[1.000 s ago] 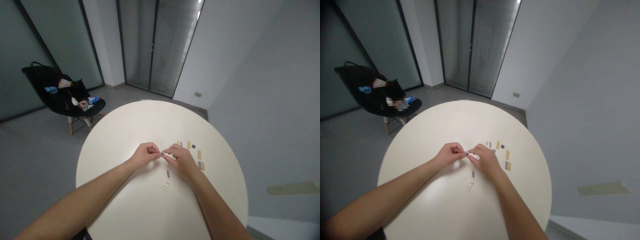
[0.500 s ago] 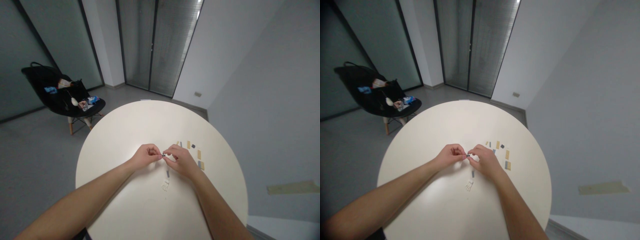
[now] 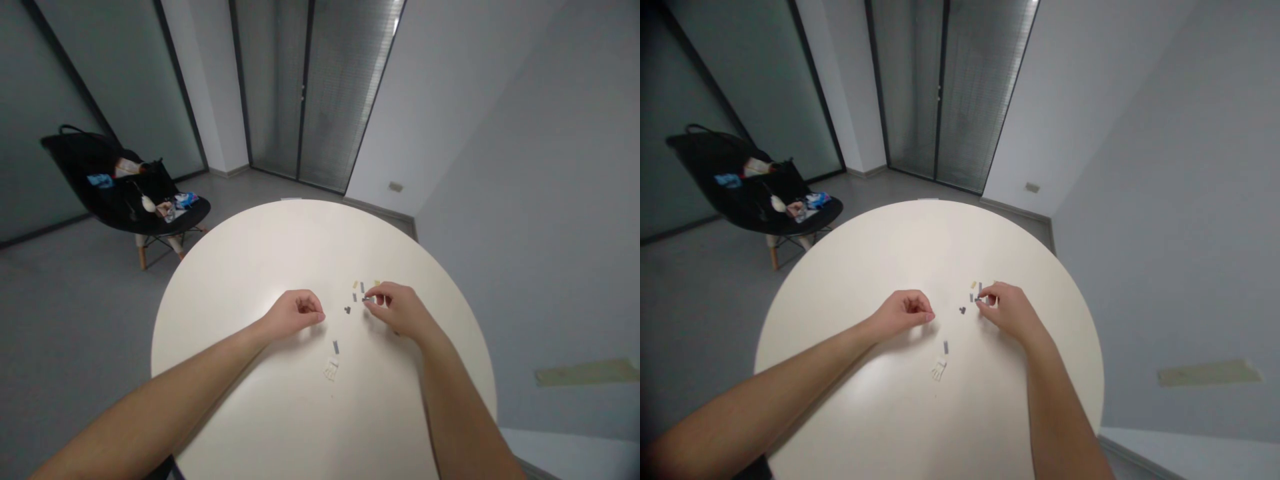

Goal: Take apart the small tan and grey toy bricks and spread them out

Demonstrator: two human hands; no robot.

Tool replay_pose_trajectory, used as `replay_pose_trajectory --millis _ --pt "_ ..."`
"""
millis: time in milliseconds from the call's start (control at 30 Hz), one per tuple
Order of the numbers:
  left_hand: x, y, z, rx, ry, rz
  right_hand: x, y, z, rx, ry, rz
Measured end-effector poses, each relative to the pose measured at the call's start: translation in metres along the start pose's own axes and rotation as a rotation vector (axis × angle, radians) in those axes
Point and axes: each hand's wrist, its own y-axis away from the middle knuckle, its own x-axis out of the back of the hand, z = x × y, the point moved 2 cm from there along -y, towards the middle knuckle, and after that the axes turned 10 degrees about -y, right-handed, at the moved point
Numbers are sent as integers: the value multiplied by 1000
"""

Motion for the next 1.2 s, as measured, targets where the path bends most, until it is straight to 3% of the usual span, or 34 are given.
replay_pose_trajectory --millis 167,533,667,867,1033,1200 --pt "0 1 3 -6 -11 -7 -18 -2 -1 -66 53 -153" --pt "-6 3 3 -57 -143 -84 -28 -2 -8 -90 84 -178" --pt "-10 9 10 -168 -384 -156 -29 -3 -7 -123 60 -205" --pt "-16 13 21 -511 -677 -263 -31 -3 -13 -137 50 -234" --pt "-24 14 20 -571 -856 -220 -31 -3 -12 -114 26 -221" --pt "-30 12 18 -564 -907 -196 -26 -5 -11 -124 25 -121"
